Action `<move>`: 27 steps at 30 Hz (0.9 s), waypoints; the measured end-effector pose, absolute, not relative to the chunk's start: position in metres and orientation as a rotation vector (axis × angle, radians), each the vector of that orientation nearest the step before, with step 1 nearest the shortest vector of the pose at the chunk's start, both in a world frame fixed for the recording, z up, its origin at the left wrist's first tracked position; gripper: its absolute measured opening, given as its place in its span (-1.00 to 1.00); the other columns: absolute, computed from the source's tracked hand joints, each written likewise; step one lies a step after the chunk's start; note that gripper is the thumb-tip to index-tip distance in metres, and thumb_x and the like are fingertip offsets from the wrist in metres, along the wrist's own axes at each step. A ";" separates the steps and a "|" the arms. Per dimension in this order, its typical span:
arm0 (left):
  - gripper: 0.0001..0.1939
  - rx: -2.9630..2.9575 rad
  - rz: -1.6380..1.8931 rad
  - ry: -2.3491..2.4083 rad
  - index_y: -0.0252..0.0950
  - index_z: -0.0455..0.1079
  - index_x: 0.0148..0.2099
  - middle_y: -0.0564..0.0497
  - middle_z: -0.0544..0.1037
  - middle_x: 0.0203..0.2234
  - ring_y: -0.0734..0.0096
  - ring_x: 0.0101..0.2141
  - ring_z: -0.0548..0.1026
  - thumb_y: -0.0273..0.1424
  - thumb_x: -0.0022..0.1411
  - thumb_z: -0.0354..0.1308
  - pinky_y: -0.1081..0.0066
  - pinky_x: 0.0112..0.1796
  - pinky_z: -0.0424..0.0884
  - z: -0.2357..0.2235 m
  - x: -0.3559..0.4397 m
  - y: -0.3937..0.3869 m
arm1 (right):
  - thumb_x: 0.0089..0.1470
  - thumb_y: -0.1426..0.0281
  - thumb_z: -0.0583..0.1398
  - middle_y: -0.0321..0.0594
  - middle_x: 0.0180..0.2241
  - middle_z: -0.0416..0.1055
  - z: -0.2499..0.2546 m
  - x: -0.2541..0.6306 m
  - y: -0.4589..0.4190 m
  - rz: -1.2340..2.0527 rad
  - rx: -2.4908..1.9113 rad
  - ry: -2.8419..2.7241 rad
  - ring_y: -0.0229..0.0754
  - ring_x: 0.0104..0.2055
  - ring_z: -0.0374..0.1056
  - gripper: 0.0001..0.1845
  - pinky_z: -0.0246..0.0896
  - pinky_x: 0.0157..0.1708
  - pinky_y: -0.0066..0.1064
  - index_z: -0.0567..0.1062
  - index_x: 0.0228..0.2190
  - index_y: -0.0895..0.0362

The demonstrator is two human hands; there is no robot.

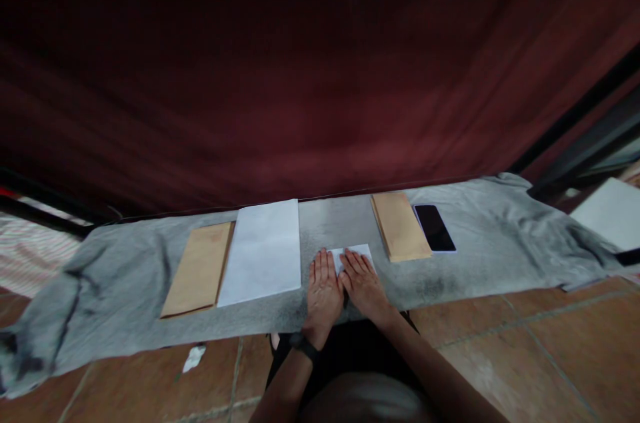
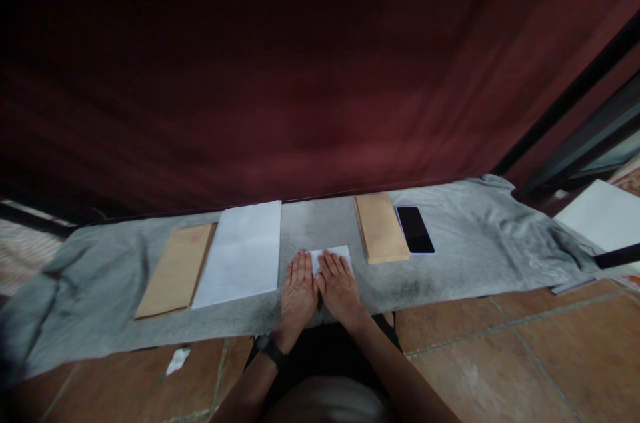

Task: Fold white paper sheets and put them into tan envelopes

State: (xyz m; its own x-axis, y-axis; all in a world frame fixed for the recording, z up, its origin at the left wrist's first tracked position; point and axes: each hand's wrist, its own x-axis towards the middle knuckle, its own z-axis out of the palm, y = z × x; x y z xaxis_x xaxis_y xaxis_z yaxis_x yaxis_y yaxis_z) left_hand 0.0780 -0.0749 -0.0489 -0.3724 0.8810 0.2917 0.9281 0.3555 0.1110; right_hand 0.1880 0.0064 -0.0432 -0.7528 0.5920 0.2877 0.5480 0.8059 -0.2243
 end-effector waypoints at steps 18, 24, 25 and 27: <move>-0.47 -1.606 -0.547 -2.519 -0.44 0.15 0.37 -0.25 0.26 0.31 0.11 0.33 0.18 -0.39 0.41 -0.10 0.07 0.26 0.18 -0.047 0.072 -0.072 | 0.37 0.26 -0.01 0.04 0.31 0.19 -0.059 0.212 0.018 0.030 -1.005 -2.512 0.05 0.33 0.14 -0.41 0.01 0.29 -0.08 0.18 0.31 0.28; -0.50 -1.626 -0.525 -2.607 -0.37 0.23 0.32 -0.22 0.39 0.22 0.08 0.21 0.34 -0.48 0.36 -0.08 0.10 0.16 0.29 -0.027 0.062 -0.062 | 0.36 0.25 0.00 0.09 0.30 0.18 -0.062 0.214 0.017 0.018 -0.990 -2.500 0.07 0.33 0.13 -0.37 0.03 0.28 -0.06 0.14 0.32 0.32; -0.50 -1.622 -0.517 -2.622 -0.37 0.24 0.31 -0.23 0.41 0.20 0.07 0.17 0.36 -0.49 0.35 -0.06 0.10 0.13 0.31 -0.022 0.060 -0.060 | 0.36 0.25 0.00 0.09 0.31 0.18 -0.062 0.214 0.018 0.017 -0.986 -2.499 0.07 0.33 0.13 -0.38 0.04 0.28 -0.05 0.14 0.32 0.32; -0.52 -1.619 -0.508 -2.654 -0.36 0.29 0.27 -0.23 0.45 0.14 0.05 0.10 0.40 -0.50 0.33 -0.03 0.10 0.09 0.34 -0.015 0.057 -0.055 | 0.36 0.26 0.00 0.09 0.31 0.17 -0.063 0.214 0.018 0.018 -0.978 -2.496 0.07 0.33 0.14 -0.38 0.05 0.28 -0.04 0.13 0.33 0.31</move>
